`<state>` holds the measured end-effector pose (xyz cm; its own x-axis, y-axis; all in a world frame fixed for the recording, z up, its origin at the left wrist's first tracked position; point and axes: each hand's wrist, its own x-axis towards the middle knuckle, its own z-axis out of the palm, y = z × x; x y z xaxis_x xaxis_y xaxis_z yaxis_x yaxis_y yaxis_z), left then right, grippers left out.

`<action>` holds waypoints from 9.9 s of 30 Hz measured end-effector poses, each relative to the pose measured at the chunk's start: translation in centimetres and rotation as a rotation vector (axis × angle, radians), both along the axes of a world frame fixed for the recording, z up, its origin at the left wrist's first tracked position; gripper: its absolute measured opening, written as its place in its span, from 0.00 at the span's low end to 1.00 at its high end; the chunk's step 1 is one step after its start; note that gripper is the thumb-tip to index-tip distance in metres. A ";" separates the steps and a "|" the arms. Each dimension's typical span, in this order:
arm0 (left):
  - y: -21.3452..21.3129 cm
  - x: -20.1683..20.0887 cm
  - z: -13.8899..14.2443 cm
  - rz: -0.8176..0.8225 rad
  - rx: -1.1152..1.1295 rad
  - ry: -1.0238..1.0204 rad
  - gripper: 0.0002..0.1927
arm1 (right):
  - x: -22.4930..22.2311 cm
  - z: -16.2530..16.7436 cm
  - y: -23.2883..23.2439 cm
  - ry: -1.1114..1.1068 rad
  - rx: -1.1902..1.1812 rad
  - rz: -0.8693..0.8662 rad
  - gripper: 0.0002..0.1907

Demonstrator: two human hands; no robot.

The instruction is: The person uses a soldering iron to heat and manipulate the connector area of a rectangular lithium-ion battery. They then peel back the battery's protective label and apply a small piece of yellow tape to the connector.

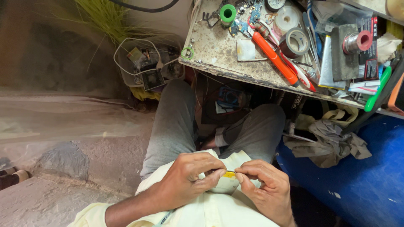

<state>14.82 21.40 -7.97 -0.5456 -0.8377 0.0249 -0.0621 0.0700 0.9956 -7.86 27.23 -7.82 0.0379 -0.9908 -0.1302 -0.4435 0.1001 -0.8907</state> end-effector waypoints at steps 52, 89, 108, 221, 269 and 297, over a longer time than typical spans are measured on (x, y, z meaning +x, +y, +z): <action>-0.8 0.1 -4.4 -0.027 0.293 -0.033 0.21 | 0.6 -1.3 -1.3 0.480 -0.649 0.205 0.15; -0.7 0.0 -3.5 -0.025 0.220 -0.050 0.22 | 0.6 -3.9 -0.4 0.298 -0.587 0.026 0.08; 0.0 -0.8 -3.0 0.168 0.141 -0.049 0.16 | 1.0 -6.9 0.2 -0.490 -0.085 -0.160 0.26; 2.7 -0.5 -5.9 -0.156 0.074 0.225 0.06 | 0.1 -3.9 1.9 -1.009 0.782 -0.113 0.08; 0.6 -0.7 -7.6 -0.102 0.403 0.556 0.47 | -0.3 -4.1 1.2 -1.131 0.767 -0.408 0.14; -5.8 2.2 -4.9 0.054 0.369 0.996 0.54 | -4.3 0.2 -14.5 0.841 -0.786 -0.106 0.15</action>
